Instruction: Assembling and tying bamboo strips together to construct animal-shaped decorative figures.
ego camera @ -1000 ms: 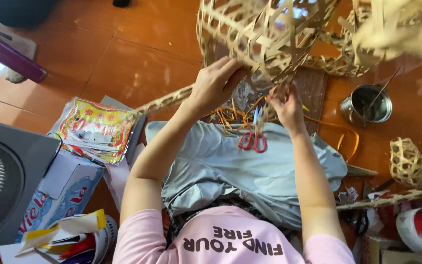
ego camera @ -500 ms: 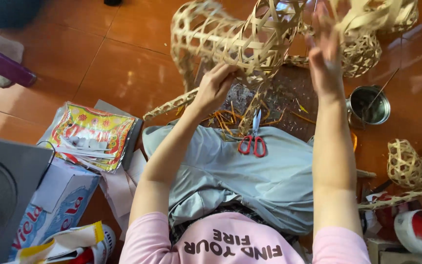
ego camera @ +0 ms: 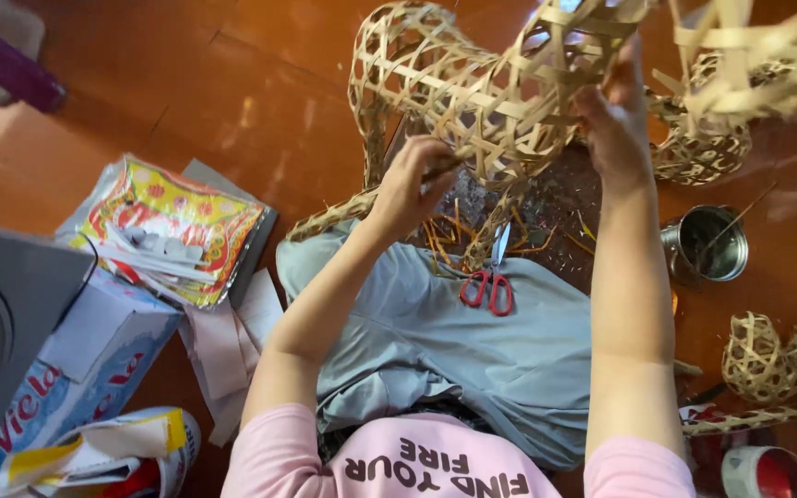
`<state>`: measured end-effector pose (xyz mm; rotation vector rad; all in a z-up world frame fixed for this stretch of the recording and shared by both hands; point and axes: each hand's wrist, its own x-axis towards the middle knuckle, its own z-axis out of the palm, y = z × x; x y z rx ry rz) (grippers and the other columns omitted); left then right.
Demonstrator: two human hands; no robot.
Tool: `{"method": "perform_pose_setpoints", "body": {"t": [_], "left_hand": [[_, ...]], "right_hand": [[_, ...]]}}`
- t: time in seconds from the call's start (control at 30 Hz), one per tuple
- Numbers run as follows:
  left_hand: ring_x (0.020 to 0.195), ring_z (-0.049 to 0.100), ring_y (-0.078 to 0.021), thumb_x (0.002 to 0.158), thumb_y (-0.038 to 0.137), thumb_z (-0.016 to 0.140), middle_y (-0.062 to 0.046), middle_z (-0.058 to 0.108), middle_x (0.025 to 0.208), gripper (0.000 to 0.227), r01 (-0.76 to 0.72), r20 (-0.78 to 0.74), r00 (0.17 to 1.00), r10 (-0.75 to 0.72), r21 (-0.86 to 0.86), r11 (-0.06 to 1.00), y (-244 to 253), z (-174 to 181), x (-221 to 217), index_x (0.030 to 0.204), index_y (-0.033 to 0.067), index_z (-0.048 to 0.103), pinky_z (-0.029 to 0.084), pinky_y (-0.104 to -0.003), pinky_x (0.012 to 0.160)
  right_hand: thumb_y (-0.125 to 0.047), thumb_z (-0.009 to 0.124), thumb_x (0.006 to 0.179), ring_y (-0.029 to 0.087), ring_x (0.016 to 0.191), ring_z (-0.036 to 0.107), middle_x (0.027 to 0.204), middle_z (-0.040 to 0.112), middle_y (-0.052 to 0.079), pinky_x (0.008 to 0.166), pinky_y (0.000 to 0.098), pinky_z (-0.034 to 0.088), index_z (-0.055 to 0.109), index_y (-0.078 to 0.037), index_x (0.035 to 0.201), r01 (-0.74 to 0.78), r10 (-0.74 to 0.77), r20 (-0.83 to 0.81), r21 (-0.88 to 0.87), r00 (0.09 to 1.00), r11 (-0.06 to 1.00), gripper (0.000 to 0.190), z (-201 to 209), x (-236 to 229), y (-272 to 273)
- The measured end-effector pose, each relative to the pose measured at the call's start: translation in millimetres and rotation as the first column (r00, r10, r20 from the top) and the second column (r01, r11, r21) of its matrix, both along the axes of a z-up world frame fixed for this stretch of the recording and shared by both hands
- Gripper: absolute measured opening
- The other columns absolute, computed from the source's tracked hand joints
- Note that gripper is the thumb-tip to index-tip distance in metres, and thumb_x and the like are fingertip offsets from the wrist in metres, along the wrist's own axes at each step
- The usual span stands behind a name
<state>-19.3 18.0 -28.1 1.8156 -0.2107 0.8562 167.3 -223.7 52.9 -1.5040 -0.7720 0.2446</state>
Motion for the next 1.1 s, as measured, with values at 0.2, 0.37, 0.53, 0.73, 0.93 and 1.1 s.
{"method": "perform_pose_setpoints", "body": {"t": [0.2, 0.37, 0.53, 0.73, 0.93, 1.1], "left_hand": [[0.083, 0.062, -0.0322, 0.092, 0.016, 0.074, -0.015, 0.061, 0.096, 0.036, -0.184, 0.142, 0.980, 0.141, 0.369, 0.911, 4, -13, -13, 0.121, 0.0022, 0.058, 0.052, -0.041, 0.073], [0.069, 0.059, -0.0287, 0.099, 0.017, 0.072, -0.010, 0.056, 0.080, 0.022, -0.186, 0.101, 0.982, 0.159, 0.402, 0.896, 4, 21, -13, 0.113, 0.0064, 0.059, 0.048, -0.043, 0.062], [0.059, 0.062, -0.0297, 0.101, 0.025, 0.066, -0.009, 0.059, 0.071, 0.015, -0.080, -0.069, 0.989, 0.128, 0.482, 0.873, -1, 43, -18, 0.104, 0.0108, 0.062, 0.048, -0.044, 0.053], [0.065, 0.064, -0.0341, 0.101, 0.023, 0.065, -0.011, 0.063, 0.073, 0.013, -0.109, -0.177, 0.960, 0.219, 0.482, 0.869, 1, 54, -20, 0.100, 0.0110, 0.060, 0.050, -0.048, 0.057], [0.069, 0.065, -0.0358, 0.103, 0.023, 0.063, -0.013, 0.064, 0.077, 0.016, -0.062, -0.125, 0.984, 0.124, 0.413, 0.909, 0, 53, -23, 0.096, 0.0100, 0.056, 0.050, -0.048, 0.058], [0.069, 0.067, -0.0355, 0.102, 0.024, 0.062, -0.014, 0.066, 0.077, 0.016, 0.048, -0.216, 0.975, 0.051, 0.428, 0.902, 1, 49, -13, 0.098, 0.0092, 0.057, 0.051, -0.048, 0.058]], "right_hand": [[-0.052, 0.088, 0.092, 0.035, 0.156, 0.040, 0.173, 0.032, 0.016, 0.126, 0.0522, 0.034, -0.001, -0.017, 0.171, -0.030, 0.037, -0.042, 0.163, 0.998, 0.986, 0.124, -44, 25, -12], [-0.056, 0.090, 0.089, 0.035, 0.153, 0.048, 0.163, 0.046, 0.016, 0.123, 0.0542, 0.044, 0.010, -0.017, 0.170, 0.008, 0.009, -0.102, 0.160, 0.995, 0.987, 0.120, -10, -14, 5], [-0.058, 0.087, 0.081, 0.029, 0.137, 0.057, 0.158, 0.056, 0.010, 0.093, 0.0441, 0.049, 0.020, -0.019, 0.172, 0.099, -0.072, -0.169, 0.153, 0.983, 0.983, 0.119, -2, -30, 13], [-0.053, 0.087, 0.100, 0.025, 0.146, 0.049, 0.157, 0.049, 0.009, 0.127, 0.0436, 0.041, 0.017, -0.020, 0.170, -0.024, 0.035, -0.043, 0.241, 0.998, 0.970, 0.104, -34, -13, 11], [-0.068, 0.080, 0.087, 0.030, 0.148, 0.045, 0.162, 0.048, 0.011, 0.125, 0.0512, 0.032, 0.026, -0.020, 0.166, 0.093, -0.097, 0.022, 0.142, 0.995, 0.985, 0.107, -15, -27, 17], [-0.065, 0.084, 0.094, 0.033, 0.151, 0.043, 0.162, 0.044, 0.012, 0.124, 0.0552, 0.033, 0.018, -0.022, 0.169, 0.036, -0.039, 0.015, 0.174, 0.999, 0.984, 0.108, -37, -9, 10]]}}
